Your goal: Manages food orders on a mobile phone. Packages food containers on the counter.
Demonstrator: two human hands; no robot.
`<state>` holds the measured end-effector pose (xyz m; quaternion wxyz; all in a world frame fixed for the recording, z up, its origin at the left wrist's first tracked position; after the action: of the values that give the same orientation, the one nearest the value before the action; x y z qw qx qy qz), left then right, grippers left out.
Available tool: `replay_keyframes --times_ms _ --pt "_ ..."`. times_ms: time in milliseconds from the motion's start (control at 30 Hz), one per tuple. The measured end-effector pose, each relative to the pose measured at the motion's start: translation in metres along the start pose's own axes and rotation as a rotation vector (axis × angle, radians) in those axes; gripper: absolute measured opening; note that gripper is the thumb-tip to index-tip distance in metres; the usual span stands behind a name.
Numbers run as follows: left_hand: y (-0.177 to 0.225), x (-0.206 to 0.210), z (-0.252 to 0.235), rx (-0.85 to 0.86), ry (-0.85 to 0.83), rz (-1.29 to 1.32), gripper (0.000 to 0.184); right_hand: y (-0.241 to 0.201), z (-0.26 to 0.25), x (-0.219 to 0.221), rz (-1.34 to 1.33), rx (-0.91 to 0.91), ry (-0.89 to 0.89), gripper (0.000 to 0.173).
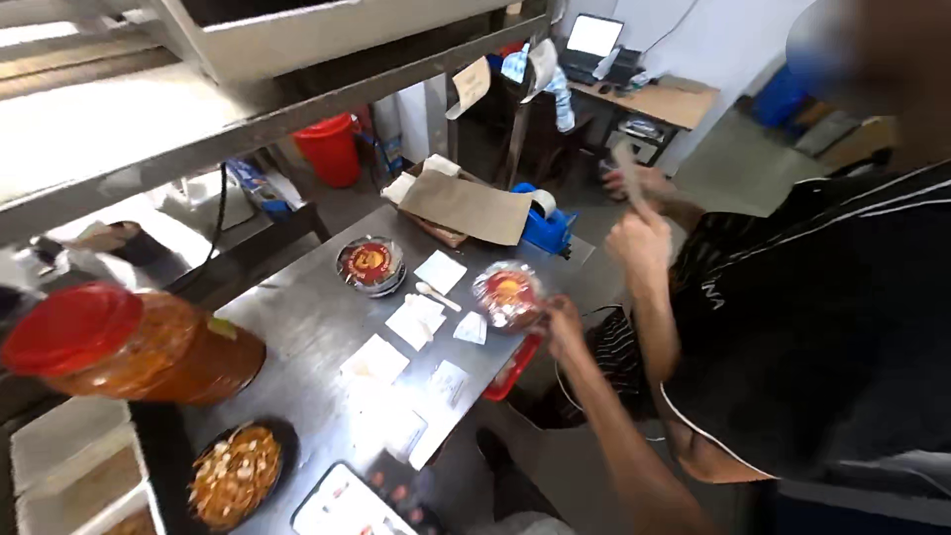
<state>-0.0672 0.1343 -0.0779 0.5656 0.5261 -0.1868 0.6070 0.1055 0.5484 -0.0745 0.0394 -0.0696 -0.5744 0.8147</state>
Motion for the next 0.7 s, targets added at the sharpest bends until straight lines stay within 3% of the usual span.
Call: replay_keyframes --times_ms 167,233,267,333,367,433,467,533,633,700 --pt "-0.043 0.023 -0.024 -0.007 -0.005 0.094 0.075 0.02 -0.119 -0.003 0.063 -0.022 -0.005 0.04" --pt "-0.052 0.029 -0.03 0.024 0.013 0.086 0.076 0.021 -0.141 0.001 0.22 -0.046 -0.005 0.044" --pt "-0.056 0.029 -0.029 0.041 0.022 0.088 0.076 0.012 -0.137 -0.002 0.363 -0.144 0.043 0.047" --pt "-0.057 0.028 -0.023 0.08 0.045 0.112 0.076 -0.016 -0.092 -0.004 0.534 -0.445 0.061 0.06" --pt "-0.055 0.025 -0.019 0.101 0.062 0.127 0.076 -0.026 -0.053 0.006 0.546 -0.614 0.0 0.057" --pt "-0.048 0.018 -0.015 0.142 0.081 0.145 0.078 -0.016 0.037 0.054 0.514 -0.796 -0.29 0.043" --pt "-0.045 0.012 -0.012 0.152 0.09 0.154 0.078 0.003 0.081 0.084 0.528 -0.779 -0.496 0.04" --pt "-0.035 0.007 -0.008 0.16 0.101 0.18 0.077 0.047 0.15 0.144 0.651 -0.739 -0.778 0.054" --pt "-0.016 0.003 -0.005 0.195 0.138 0.197 0.073 0.1 0.188 0.224 0.942 -0.799 -0.741 0.081" --pt "-0.005 -0.004 -0.004 0.209 0.122 0.212 0.071 0.117 0.189 0.254 1.08 -0.726 -0.641 0.078"
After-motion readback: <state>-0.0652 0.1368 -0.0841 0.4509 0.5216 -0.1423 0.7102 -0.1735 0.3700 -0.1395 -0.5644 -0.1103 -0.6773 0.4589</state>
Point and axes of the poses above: each hand's wrist, its own z-axis away from the middle knuckle, its own x-axis out of the palm, y = z × x, the point moved 7 cm from there along -z, towards the middle knuckle, and after that the axes turned 14 degrees about y, right-handed, at the moved point
